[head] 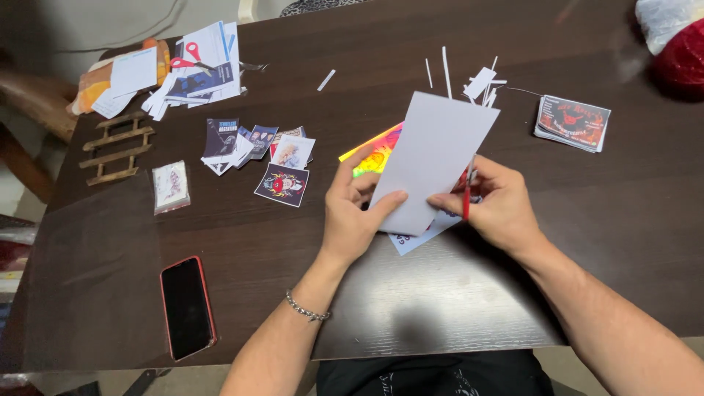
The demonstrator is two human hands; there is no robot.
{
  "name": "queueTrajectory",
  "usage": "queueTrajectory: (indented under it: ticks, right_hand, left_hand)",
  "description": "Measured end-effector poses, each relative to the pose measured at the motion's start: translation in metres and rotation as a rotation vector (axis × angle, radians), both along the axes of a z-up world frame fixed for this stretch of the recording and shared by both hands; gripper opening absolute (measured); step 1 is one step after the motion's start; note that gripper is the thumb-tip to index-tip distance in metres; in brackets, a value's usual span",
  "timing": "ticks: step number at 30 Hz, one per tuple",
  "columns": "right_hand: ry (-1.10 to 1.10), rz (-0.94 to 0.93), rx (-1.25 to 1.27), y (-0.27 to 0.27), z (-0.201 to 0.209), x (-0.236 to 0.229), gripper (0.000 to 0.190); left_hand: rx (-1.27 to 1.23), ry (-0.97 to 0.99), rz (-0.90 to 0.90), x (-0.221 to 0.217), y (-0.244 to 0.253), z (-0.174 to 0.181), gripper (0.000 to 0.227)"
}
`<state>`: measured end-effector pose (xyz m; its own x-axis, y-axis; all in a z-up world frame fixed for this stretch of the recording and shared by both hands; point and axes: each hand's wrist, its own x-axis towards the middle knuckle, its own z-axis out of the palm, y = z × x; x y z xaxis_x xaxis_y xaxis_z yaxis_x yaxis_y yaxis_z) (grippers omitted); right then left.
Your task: Cutting out individual stickers from printed sheets using scissors
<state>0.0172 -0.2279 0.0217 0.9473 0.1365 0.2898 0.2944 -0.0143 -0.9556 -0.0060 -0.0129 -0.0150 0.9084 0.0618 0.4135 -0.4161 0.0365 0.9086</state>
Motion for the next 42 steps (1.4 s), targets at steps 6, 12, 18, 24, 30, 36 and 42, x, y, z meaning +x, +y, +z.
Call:
queueTrajectory:
  ticks: [6, 12, 18, 24, 30, 36, 42]
  right_hand:
    - [0.12, 0.009, 0.051, -0.004, -0.021, 0.008, 0.043]
    - [0.13, -0.048, 0.085, -0.005, -0.027, 0.009, 0.035]
    - [0.154, -0.043, 0.076, 0.001, -0.015, 0.004, 0.043]
    - [0.151, -0.074, 0.086, -0.001, -0.02, 0.007, 0.039]
    - [0.205, -0.074, 0.325, -0.002, -0.013, 0.013, 0.027]
    - [0.398, 0.154, 0.526, -0.012, -0.034, 0.022, 0.074]
    - [0.297, 0.053, 0.331, 0.002, -0.008, 0.007, 0.041]
  left_hand:
    - [-0.083, 0.149, -0.041, 0.0, -0.004, -0.007, 0.068]
    - [-0.165, 0.246, -0.047, 0.002, -0.01, -0.008, 0.068]
    - [-0.2, 0.3, -0.04, 0.005, -0.009, -0.009, 0.064]
    - [-0.21, 0.296, -0.045, 0.005, -0.012, -0.007, 0.061]
    - [0.242, -0.183, 0.438, 0.0, 0.01, 0.021, 0.016]
    - [0.713, -0.78, 0.554, 0.003, 0.02, 0.027, 0.031]
    - [0.742, -0.752, 0.651, 0.002, 0.023, 0.035, 0.038]
